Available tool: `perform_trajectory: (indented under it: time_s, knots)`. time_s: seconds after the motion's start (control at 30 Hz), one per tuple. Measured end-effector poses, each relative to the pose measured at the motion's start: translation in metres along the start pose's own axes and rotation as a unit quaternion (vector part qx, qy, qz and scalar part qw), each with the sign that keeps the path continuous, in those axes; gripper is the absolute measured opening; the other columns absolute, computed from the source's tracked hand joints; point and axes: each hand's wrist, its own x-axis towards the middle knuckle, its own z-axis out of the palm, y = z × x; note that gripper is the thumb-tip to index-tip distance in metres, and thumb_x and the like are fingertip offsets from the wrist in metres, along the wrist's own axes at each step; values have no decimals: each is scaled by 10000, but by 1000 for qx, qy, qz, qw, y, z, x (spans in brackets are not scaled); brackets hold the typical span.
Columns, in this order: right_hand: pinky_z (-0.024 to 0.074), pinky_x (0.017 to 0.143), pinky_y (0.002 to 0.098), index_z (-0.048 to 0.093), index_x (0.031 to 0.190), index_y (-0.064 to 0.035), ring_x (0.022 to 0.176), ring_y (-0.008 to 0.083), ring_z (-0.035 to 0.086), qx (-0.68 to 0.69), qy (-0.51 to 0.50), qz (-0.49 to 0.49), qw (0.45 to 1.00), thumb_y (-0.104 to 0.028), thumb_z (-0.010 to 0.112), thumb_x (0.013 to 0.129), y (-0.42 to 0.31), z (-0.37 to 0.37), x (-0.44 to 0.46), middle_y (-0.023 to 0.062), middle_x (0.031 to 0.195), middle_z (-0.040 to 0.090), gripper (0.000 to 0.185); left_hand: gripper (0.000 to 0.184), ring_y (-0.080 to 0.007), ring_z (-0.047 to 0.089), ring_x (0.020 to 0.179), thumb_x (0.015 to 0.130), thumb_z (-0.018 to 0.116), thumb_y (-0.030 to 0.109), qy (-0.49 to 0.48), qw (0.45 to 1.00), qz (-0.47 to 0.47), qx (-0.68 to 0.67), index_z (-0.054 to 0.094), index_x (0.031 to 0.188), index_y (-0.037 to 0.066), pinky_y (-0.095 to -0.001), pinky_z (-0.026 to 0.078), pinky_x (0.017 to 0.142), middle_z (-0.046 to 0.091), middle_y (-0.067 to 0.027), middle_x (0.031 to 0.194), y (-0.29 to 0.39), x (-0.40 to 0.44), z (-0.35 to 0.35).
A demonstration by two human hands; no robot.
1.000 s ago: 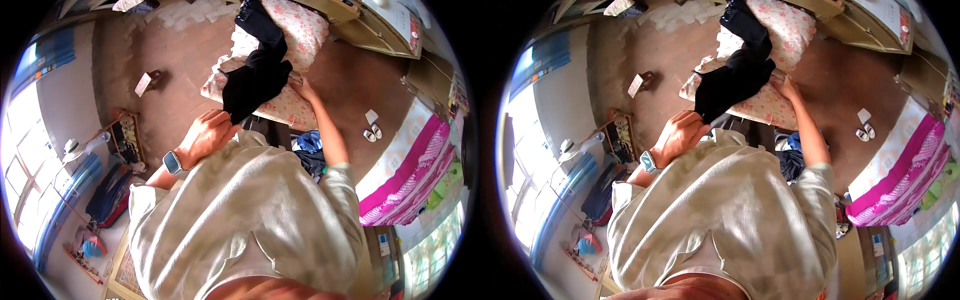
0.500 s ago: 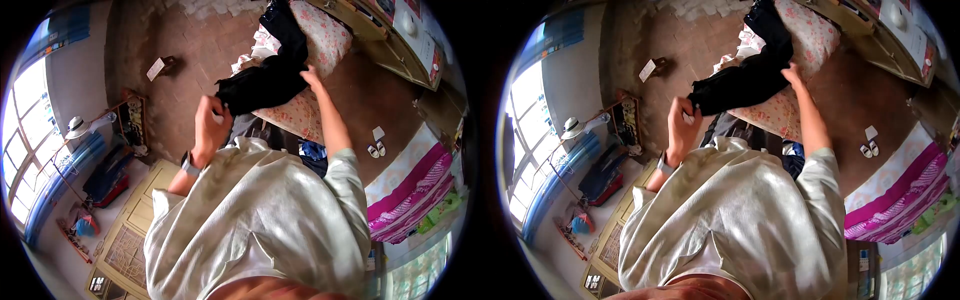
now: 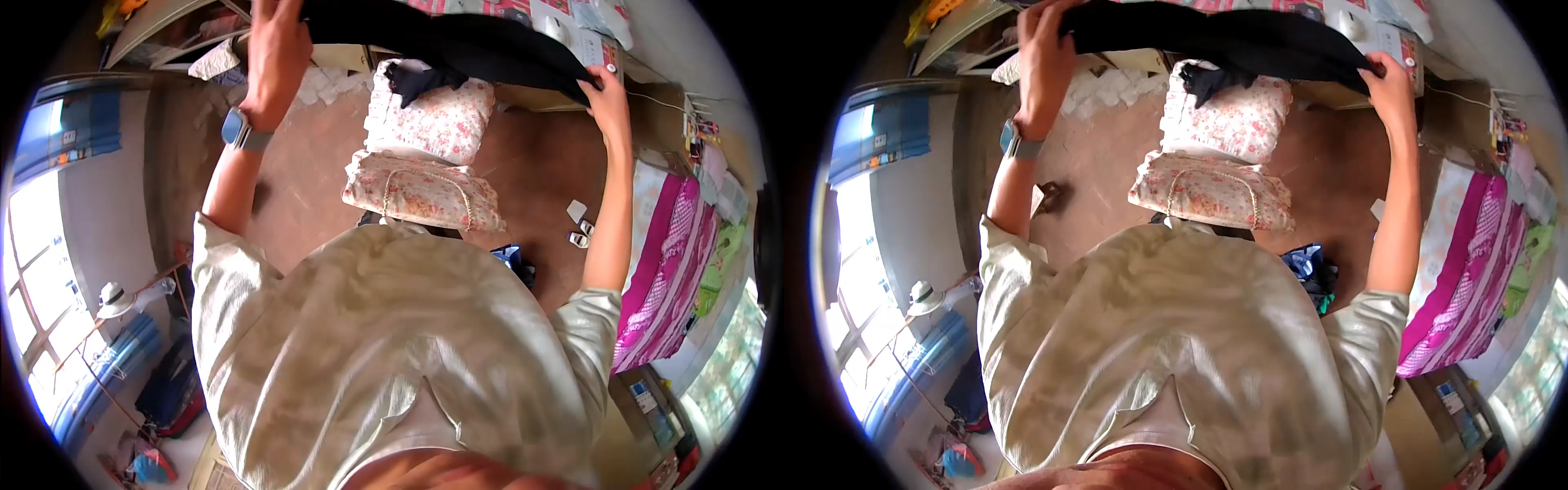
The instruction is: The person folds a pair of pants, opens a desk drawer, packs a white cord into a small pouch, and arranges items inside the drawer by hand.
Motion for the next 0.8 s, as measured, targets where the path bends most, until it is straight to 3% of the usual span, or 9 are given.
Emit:
perform_trajectory:
  time_s: [0.1,0.17,0.23,0.27,0.3,0.37,0.5,0.63,0.8]
  knots:
    - [385,451,243,571,1156,-16,584,75,492,59,8,58,997,-159,649,918,-37,-22,-85,50,968,623,289,485,-306,554,1070,742,624,-91,129,987,-4,97,578,1209,32,-384,473,936,555,-138,1162,-9,-12,-18]
    - [368,417,226,547,1086,-13,558,83,499,99,22,77,992,-122,627,926,-35,-13,-143,59,944,574,210,360,-187,577,983,851,608,-39,240,949,-169,-114,518,1199,-9,-280,518,823,559,-118,1097,-26,-48,-7]
    - [481,544,277,545,1022,-11,696,142,574,123,-7,112,986,-33,598,891,-5,21,-196,64,928,581,143,248,-187,624,967,994,455,172,215,760,-394,-470,542,1193,52,-309,540,803,614,-56,1113,-38,-99,6]
    - [506,707,362,548,962,4,781,228,605,-18,-40,35,998,21,590,821,8,38,-221,119,900,608,149,344,-194,648,978,1050,379,320,212,588,-531,-572,567,1184,64,-307,554,780,638,-28,1134,-43,-130,12]
    - [475,807,405,552,911,14,819,333,605,17,-49,66,996,59,569,754,15,58,-243,183,869,608,164,366,-210,634,1043,1044,396,347,196,535,-587,-575,582,1191,67,-328,549,845,643,-33,1196,-57,-168,26]
    - [461,728,395,537,859,9,795,381,565,-4,-54,77,996,81,546,717,42,89,-283,195,833,571,160,257,-210,629,1030,1010,477,240,177,493,-627,-577,588,1150,55,-323,512,907,652,-76,1157,-24,-195,23]
    - [409,659,398,453,792,-9,720,355,492,-1,-58,53,997,93,541,676,64,106,-323,167,775,477,177,295,-170,600,880,813,616,-78,-74,615,-602,-503,551,1086,14,-294,479,809,627,-44,972,1,-249,-7]
    - [454,705,401,510,932,-13,796,377,565,30,-126,125,984,29,601,732,65,116,-312,182,837,561,223,333,-150,569,882,792,650,-86,-355,784,-439,-257,530,1081,30,-282,447,759,598,-48,945,8,-270,-34]
    - [505,767,470,591,1124,-46,950,424,634,-168,-197,83,962,-140,643,864,80,136,-278,224,1017,671,281,373,-427,532,884,630,563,-172,-255,928,-272,20,555,954,12,-468,465,769,512,-187,931,18,-243,-45]
